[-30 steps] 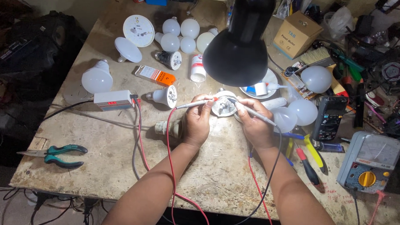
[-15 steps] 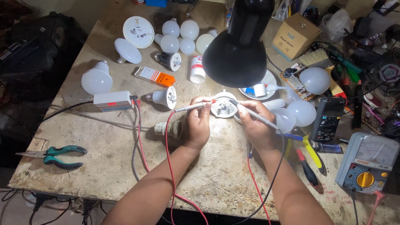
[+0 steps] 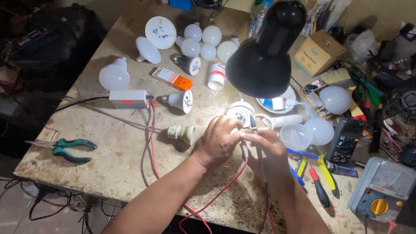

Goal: Testing LED bulb components using multimeter probes on a repair bench

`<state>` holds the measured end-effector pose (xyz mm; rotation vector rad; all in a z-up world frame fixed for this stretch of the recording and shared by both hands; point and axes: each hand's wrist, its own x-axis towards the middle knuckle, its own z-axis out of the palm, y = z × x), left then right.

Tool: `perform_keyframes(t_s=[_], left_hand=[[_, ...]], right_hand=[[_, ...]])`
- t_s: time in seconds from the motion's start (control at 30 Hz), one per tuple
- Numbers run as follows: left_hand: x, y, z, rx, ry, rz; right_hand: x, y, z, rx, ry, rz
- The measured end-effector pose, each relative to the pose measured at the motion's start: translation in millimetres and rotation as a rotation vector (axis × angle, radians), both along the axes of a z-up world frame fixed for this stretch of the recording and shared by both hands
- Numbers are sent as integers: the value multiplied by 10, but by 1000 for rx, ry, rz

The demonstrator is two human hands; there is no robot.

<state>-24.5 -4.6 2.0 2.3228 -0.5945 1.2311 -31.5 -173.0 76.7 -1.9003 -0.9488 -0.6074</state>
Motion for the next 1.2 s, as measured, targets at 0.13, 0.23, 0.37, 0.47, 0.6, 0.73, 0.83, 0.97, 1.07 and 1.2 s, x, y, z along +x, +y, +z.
perform_keyframes(t_s=[0.13,0.23,0.37,0.47,0.6,0.73,0.83,0.97,1.07,1.2], left_hand=[[-49,72,121,-11,-6,16],[-102,124,222,49,-35,74],[-233,205,400,189,16,66],[-296,294,338,266,103,59],[-282,407,116,314,253,78],[-279,444,250,310,317,88],[-330,514,575,272,489,23],[-282,833,928,182,672,189],[-251,1081,1226,99,805,312],[71,1499,820,171,970,456]], right_hand=[[23,-32,9,-8,-3,32],[105,-116,-50,4,-37,21],[169,-240,27,-83,43,-44],[131,-260,177,-367,50,-149],[147,-354,39,-711,137,-260],[77,-316,159,-740,278,-94],[70,-342,108,-895,365,-30],[76,-400,112,-936,304,-11],[76,-382,131,-853,276,-69],[110,-285,183,-484,140,-145]])
